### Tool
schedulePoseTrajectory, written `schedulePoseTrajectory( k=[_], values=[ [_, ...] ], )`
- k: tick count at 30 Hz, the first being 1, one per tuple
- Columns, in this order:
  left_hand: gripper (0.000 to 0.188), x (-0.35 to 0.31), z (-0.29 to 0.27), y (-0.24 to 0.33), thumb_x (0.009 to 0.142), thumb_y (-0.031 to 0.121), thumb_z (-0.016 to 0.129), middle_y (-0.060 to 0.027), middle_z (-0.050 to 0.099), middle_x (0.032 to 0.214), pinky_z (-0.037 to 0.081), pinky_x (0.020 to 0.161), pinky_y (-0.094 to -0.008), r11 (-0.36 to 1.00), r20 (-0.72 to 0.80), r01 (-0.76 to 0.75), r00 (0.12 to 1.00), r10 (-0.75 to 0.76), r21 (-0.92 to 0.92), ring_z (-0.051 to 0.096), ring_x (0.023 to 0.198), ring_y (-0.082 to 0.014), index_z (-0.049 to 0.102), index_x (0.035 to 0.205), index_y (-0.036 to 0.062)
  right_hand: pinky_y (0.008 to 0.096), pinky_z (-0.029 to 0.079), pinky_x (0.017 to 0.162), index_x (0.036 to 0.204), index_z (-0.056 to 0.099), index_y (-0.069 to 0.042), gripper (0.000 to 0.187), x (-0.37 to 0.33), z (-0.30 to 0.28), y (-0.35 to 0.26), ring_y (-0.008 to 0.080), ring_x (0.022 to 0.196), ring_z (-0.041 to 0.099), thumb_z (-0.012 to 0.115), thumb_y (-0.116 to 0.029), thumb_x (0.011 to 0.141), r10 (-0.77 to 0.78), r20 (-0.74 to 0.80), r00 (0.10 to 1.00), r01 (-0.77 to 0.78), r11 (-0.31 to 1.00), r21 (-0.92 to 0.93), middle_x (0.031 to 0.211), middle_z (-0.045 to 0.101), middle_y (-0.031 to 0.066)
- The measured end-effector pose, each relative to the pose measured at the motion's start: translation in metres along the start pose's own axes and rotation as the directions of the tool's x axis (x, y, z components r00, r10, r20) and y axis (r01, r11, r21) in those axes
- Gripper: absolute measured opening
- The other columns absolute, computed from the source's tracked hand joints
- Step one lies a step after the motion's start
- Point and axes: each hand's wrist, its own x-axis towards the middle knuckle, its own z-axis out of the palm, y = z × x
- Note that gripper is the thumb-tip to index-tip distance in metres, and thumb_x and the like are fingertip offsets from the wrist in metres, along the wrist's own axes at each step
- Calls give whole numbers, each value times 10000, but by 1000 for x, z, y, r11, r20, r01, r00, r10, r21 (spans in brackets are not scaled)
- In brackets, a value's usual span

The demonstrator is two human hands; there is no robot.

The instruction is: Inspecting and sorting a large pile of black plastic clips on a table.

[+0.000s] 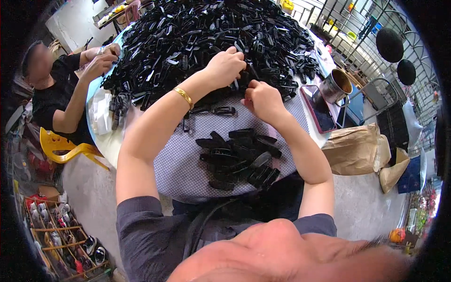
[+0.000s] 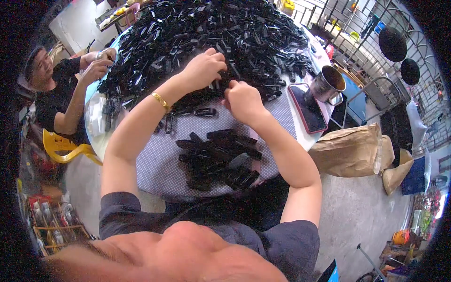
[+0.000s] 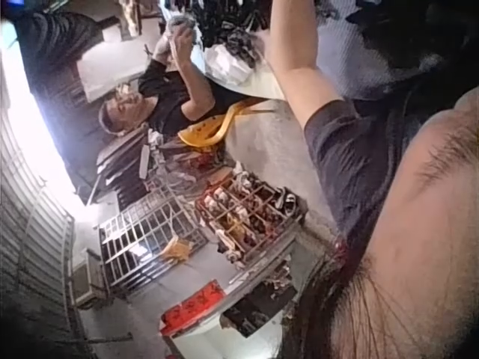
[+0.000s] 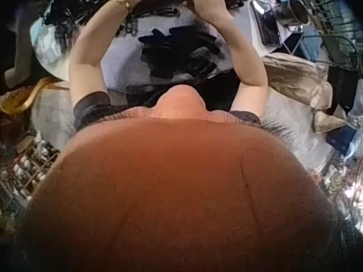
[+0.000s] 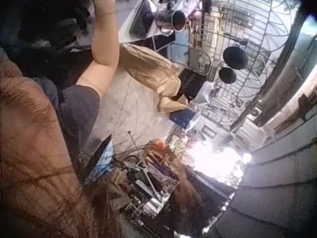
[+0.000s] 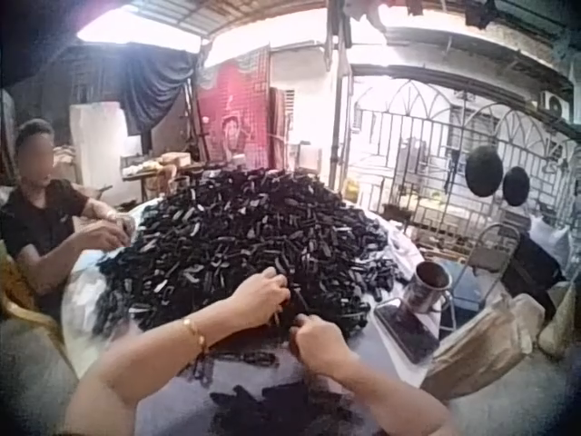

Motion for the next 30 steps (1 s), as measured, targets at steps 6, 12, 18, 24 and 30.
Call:
schedulePoseTrajectory(
  k=[6,12,18,24,30],
  values=[
    [312,-29,-3,2,730,124,696,-93,622,850,491,718,-320,865,-233,124,936,-265,-485,593,755,-196,605,1004,6,300,474,584,831,572,-6,207,7,-9,7,189,620,593,666,-154,720,292,-181,939,-158,834,528,697,600,92],
    [375,-62,-6,30,771,133,697,-3,599,774,411,514,-177,192,171,308,839,-517,-932,529,627,-45,562,1098,7,249,472,577,911,576,-12,128,10,5,20,123,604,575,590,-81,804,323,-246,914,-86,746,661,775,637,76],
    [449,-70,0,48,784,-1,636,-83,597,950,507,626,-227,166,112,241,826,-553,-956,596,751,-100,470,1201,-17,199,486,545,1096,585,9,221,5,-7,-16,67,660,589,506,-71,906,279,2,960,-127,429,894,855,652,66],
    [411,-72,1,55,835,-14,568,-89,598,979,525,750,-251,83,114,190,826,-552,-978,600,847,-115,471,1234,-10,207,490,513,1056,609,14,198,4,0,-13,90,626,605,546,-64,885,337,5,942,-158,428,890,789,649,68],
    [321,-75,-1,52,860,-13,546,-61,619,952,493,733,-203,135,92,205,814,-574,-969,570,820,-77,551,1180,7,207,480,499,1002,622,25,166,2,3,-17,104,612,610,564,-59,872,340,-21,940,-141,446,884,747,640,70]
  ],
)
